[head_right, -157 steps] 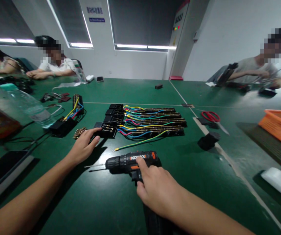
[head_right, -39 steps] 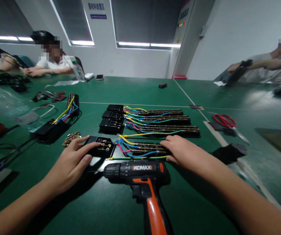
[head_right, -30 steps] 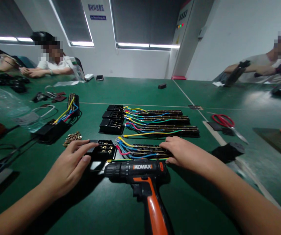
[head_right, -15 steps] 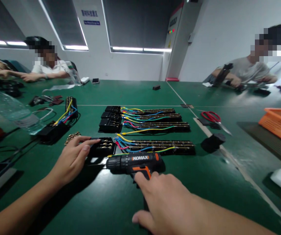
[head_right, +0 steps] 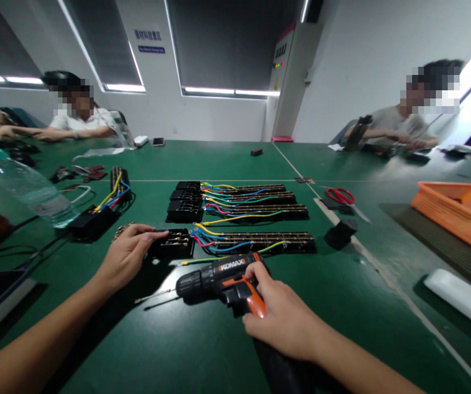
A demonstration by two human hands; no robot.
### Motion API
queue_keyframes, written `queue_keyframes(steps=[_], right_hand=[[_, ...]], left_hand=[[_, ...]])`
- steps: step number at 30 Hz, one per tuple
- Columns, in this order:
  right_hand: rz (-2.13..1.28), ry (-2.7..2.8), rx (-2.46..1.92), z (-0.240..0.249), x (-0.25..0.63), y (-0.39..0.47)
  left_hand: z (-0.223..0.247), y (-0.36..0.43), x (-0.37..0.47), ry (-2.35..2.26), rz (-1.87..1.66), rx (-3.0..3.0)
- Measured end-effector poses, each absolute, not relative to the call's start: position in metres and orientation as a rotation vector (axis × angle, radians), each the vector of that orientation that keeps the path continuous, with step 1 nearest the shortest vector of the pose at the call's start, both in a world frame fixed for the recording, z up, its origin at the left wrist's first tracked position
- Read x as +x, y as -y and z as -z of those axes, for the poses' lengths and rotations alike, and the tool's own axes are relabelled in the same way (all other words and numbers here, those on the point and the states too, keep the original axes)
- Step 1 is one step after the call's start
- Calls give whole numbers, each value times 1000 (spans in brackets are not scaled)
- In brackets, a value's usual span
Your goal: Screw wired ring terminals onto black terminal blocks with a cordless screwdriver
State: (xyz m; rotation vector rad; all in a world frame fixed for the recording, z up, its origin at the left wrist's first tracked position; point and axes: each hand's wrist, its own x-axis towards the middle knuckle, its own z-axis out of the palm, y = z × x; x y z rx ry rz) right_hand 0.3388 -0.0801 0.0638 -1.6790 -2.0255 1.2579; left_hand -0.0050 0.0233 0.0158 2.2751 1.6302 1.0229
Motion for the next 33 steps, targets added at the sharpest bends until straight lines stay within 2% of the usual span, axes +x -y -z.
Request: queue_keyframes(steps=[4, 11, 18, 21, 26, 33], right_hand=[[-1642, 1669, -1439, -55, 351, 79], [-1817, 1352, -1288, -52, 363, 84], [-1710, 1160, -1145, -63, 374, 79], [-1708, 1025, -1134, -69, 378, 81], [-1695, 897, -1129, -74, 382, 82], [-1642, 919, -1191, -77, 389, 75]], left_hand=[[-15, -27, -6, -1572, -994, 2335], [-16, -32, -11, -1428, -909, 2350], [-30, -27, -22, -1392, -727, 2380], [-36, -21, -15, -1332, -652, 2626], [-41, -10, 29, -1166, -679, 3068], [-43, -28, 96, -1111, -440, 3045]])
